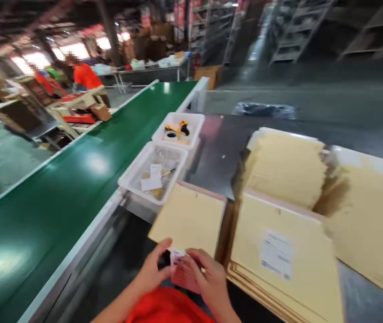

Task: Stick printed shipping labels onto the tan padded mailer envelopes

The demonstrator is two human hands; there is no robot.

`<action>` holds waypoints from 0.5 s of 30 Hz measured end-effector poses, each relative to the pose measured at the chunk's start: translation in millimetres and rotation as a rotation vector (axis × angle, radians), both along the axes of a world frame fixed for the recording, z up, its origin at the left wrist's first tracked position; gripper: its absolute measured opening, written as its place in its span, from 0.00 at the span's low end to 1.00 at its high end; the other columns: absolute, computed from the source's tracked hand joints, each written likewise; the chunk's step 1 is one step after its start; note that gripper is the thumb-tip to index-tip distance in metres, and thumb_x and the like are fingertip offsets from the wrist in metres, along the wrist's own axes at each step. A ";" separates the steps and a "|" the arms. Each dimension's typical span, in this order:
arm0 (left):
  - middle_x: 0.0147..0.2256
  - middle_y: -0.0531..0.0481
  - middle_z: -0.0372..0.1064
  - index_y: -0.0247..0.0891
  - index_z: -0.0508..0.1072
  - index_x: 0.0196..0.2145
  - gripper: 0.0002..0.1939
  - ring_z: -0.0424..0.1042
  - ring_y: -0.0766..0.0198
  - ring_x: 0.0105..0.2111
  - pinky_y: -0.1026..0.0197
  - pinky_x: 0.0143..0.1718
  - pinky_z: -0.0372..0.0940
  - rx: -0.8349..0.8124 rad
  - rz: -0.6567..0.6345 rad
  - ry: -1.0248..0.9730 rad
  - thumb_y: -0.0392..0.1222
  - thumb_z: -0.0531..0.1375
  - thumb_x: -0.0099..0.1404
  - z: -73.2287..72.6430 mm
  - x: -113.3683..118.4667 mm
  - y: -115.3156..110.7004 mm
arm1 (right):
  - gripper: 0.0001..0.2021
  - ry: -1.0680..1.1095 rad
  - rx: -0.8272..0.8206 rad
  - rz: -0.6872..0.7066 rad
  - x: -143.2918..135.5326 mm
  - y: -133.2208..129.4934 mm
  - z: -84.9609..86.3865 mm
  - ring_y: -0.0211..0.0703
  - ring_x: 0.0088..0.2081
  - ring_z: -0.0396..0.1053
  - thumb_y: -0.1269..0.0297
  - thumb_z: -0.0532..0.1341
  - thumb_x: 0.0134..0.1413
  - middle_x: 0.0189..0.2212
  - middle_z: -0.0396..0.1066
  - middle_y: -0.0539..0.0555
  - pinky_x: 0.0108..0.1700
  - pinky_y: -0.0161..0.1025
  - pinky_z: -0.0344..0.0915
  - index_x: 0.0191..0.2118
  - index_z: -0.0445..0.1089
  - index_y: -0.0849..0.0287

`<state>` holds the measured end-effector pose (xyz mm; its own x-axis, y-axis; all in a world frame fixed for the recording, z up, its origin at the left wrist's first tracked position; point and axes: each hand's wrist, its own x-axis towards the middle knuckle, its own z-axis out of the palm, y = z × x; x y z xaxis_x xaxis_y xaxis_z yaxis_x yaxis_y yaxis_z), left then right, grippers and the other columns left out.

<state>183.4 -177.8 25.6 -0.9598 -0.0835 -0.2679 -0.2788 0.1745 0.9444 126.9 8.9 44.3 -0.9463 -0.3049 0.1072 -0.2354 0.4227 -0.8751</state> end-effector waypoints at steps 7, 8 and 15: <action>0.20 0.57 0.55 0.37 0.61 0.20 0.24 0.56 0.68 0.24 0.64 0.27 0.55 0.124 0.100 -0.150 0.61 0.54 0.58 -15.5 -41.9 6.1 | 0.11 -0.099 -0.136 -0.173 -29.9 -38.3 -12.2 0.44 0.33 0.69 0.55 0.59 0.52 0.30 0.71 0.54 0.34 0.38 0.66 0.27 0.69 0.57; 0.20 0.57 0.53 0.38 0.60 0.20 0.24 0.54 0.68 0.24 0.64 0.27 0.54 0.091 0.138 -0.162 0.62 0.53 0.59 -24.5 -39.7 6.6 | 0.11 -0.110 -0.132 -0.215 -44.2 -41.0 -22.4 0.44 0.34 0.68 0.55 0.59 0.51 0.31 0.71 0.55 0.35 0.39 0.65 0.27 0.69 0.57; 0.19 0.50 0.64 0.36 0.71 0.22 0.29 0.61 0.62 0.22 0.57 0.25 0.59 0.061 0.023 -0.335 0.69 0.58 0.46 -72.1 37.3 -10.7 | 0.13 -0.049 0.238 -0.429 -127.4 -52.6 -89.1 0.51 0.41 0.64 0.57 0.57 0.48 0.36 0.70 0.58 0.45 0.49 0.57 0.24 0.72 0.60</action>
